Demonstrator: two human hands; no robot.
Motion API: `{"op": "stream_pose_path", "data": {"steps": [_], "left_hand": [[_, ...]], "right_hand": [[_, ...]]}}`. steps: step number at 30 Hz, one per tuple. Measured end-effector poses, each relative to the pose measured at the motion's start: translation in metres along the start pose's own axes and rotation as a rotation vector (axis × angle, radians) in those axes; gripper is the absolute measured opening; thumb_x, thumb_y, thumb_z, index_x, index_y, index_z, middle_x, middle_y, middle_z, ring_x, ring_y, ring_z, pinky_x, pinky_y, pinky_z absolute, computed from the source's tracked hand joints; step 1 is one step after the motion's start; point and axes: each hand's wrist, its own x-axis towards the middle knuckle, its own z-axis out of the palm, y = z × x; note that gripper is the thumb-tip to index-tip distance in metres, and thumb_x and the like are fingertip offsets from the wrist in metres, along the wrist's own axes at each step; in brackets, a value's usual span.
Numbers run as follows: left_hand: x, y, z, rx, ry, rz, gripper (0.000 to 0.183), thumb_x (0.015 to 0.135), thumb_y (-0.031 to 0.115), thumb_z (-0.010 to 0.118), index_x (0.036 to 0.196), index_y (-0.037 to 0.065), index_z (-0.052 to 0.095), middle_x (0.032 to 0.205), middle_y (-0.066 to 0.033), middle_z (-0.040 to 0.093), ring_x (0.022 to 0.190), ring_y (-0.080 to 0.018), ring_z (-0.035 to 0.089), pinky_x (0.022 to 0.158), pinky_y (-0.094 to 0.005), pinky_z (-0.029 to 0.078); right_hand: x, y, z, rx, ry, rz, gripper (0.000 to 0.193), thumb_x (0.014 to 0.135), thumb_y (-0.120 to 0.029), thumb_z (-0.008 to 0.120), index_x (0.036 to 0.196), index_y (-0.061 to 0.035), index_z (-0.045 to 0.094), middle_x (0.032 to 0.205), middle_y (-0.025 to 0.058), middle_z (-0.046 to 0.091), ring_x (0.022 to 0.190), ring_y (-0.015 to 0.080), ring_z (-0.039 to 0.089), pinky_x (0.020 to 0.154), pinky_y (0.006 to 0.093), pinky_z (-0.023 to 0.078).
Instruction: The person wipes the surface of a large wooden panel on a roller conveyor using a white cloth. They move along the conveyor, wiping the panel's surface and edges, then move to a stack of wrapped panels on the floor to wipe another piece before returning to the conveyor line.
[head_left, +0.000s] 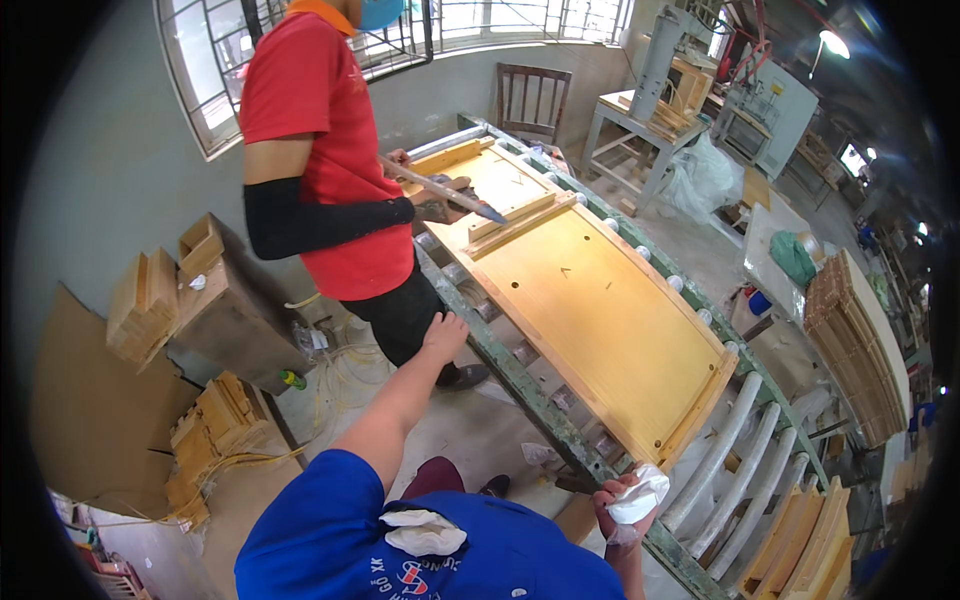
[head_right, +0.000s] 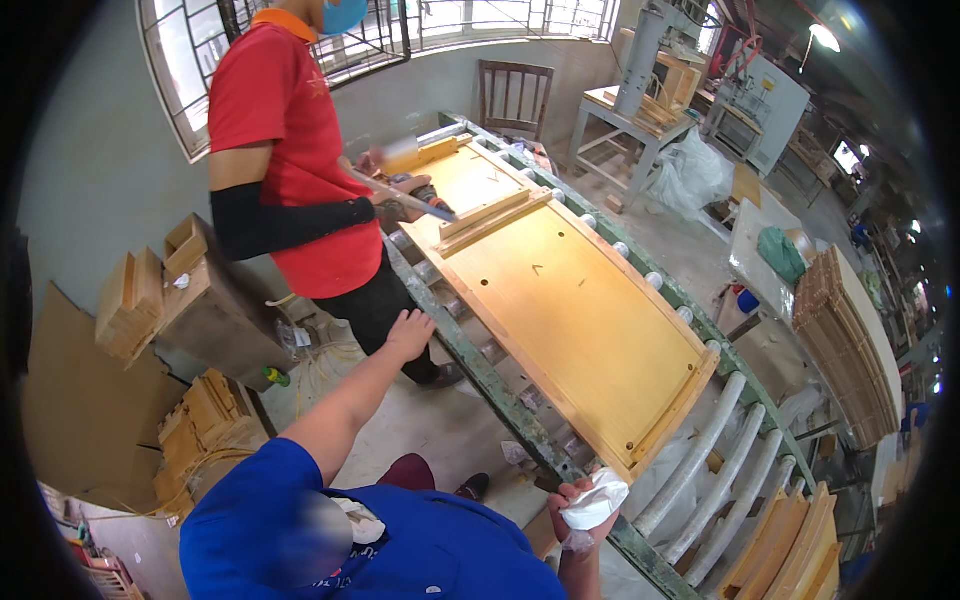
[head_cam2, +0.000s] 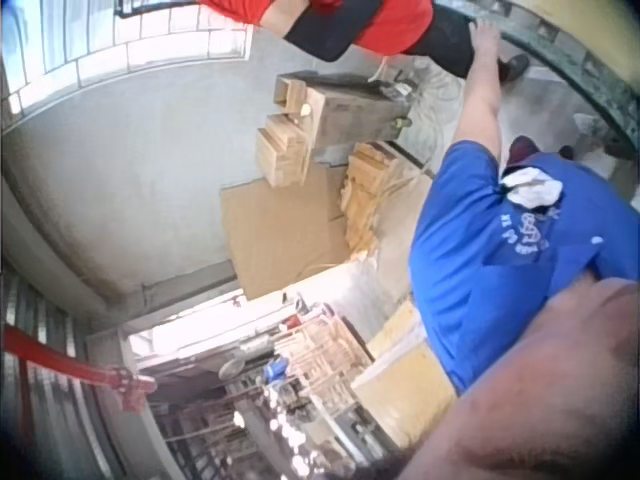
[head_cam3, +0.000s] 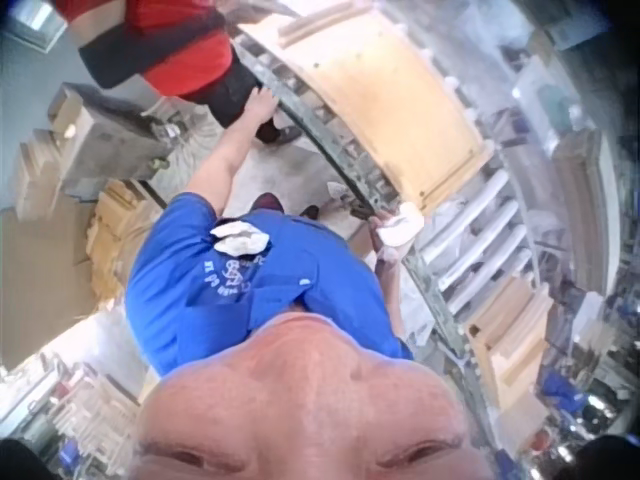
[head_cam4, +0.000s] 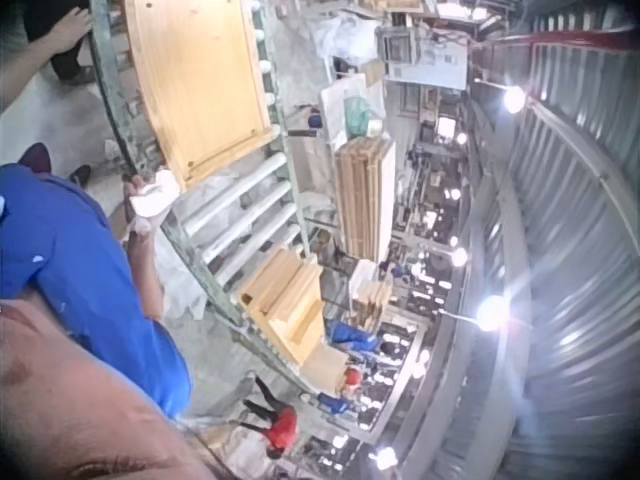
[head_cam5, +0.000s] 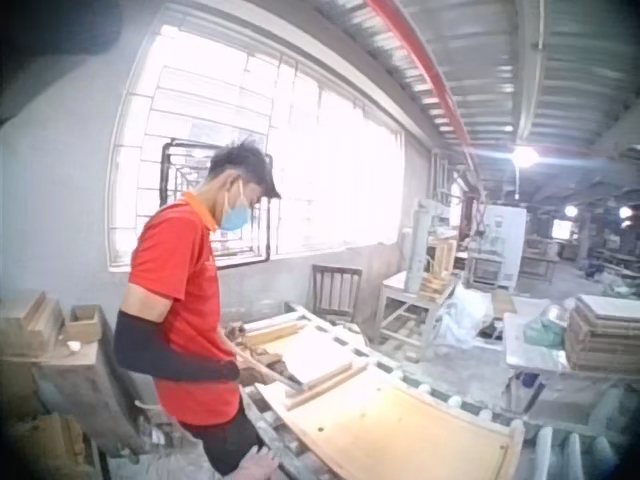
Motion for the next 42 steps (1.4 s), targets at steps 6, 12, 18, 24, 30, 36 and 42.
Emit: {"op": "stream_pose_path", "data": {"steps": [6, 12, 18, 24, 30, 36, 42], "left_hand": [[0.06, -0.049, 0.036, 0.105, 0.022, 0.014, 0.038, 0.09, 0.018, 0.044, 0.127, 0.009, 0.05, 0.132, -0.0084, 0.046, 0.127, -0.0254, 0.039, 0.103, -0.0503, 0.032], [0.1, -0.083, 0.063, -0.014, -0.1, 0.134, 0.038, 0.084, 0.016, 0.052, 0.121, 0.008, 0.052, 0.121, -0.0093, 0.051, 0.125, -0.0257, 0.042, 0.099, -0.0477, 0.035], [0.116, -0.078, 0.067, 0.088, 0.106, 0.343, 0.017, 0.085, 0.016, 0.049, 0.094, 0.013, 0.063, 0.093, -0.0072, 0.062, 0.09, -0.0234, 0.059, 0.078, -0.0411, 0.045], [0.088, -0.075, 0.056, 0.046, 0.024, 0.479, 0.033, 0.075, 0.015, 0.063, 0.107, 0.01, 0.057, 0.106, -0.0108, 0.058, 0.103, -0.0271, 0.055, 0.092, -0.0391, 0.041], [0.082, -0.064, 0.03, 0.162, -0.018, 0.433, 0.027, 0.084, 0.01, 0.052, 0.11, 0.006, 0.055, 0.11, -0.0112, 0.058, 0.105, -0.0268, 0.055, 0.092, -0.0385, 0.041], [0.077, -0.068, 0.036, 0.146, 0.039, 0.459, 0.028, 0.083, 0.007, 0.053, 0.11, 0.006, 0.056, 0.108, -0.0108, 0.06, 0.104, -0.027, 0.057, 0.088, -0.037, 0.044], [0.078, -0.074, 0.027, 0.135, 0.001, 0.458, 0.031, 0.08, 0.005, 0.056, 0.111, 0.006, 0.057, 0.11, -0.0122, 0.059, 0.105, -0.0283, 0.056, 0.089, -0.0375, 0.044]], "right_hand": [[-0.006, 0.037, 0.003, 0.13, 0.085, -0.206, 0.042, 0.09, -0.04, 0.045, 0.124, -0.0163, 0.053, 0.087, 0.002, 0.063, 0.076, 0.0189, 0.051, 0.067, 0.0341, 0.037], [-0.024, 0.104, -0.006, 0.175, 0.24, -0.387, 0.042, 0.09, -0.038, 0.046, 0.124, -0.0156, 0.054, 0.09, 0.0017, 0.063, 0.078, 0.0184, 0.052, 0.068, 0.0332, 0.038], [-0.026, 0.161, 0.008, 0.083, 0.206, -0.437, 0.045, 0.087, -0.043, 0.047, 0.118, -0.0107, 0.055, 0.089, 0.0059, 0.063, 0.077, 0.0247, 0.058, 0.068, 0.0394, 0.044], [-0.055, 0.19, 0.014, 0.156, 0.177, -0.482, 0.051, 0.088, -0.045, 0.046, 0.119, -0.0054, 0.052, 0.089, 0.0109, 0.061, 0.078, 0.026, 0.051, 0.071, 0.038, 0.042], [-0.102, 0.226, 0.008, 0.196, 0.124, -0.595, 0.048, 0.089, -0.045, 0.044, 0.115, -0.0059, 0.054, 0.088, 0.0106, 0.061, 0.079, 0.0258, 0.051, 0.071, 0.0372, 0.04], [-0.137, 0.234, 0.01, 0.208, 0.187, -0.712, 0.049, 0.09, -0.046, 0.043, 0.114, -0.006, 0.056, 0.087, 0.0109, 0.062, 0.076, 0.0253, 0.052, 0.07, 0.0365, 0.041], [-0.134, 0.226, 0.013, 0.237, 0.122, -0.695, 0.051, 0.091, -0.046, 0.04, 0.119, -0.0053, 0.052, 0.087, 0.0124, 0.062, 0.077, 0.0287, 0.054, 0.071, 0.0395, 0.043]]}}
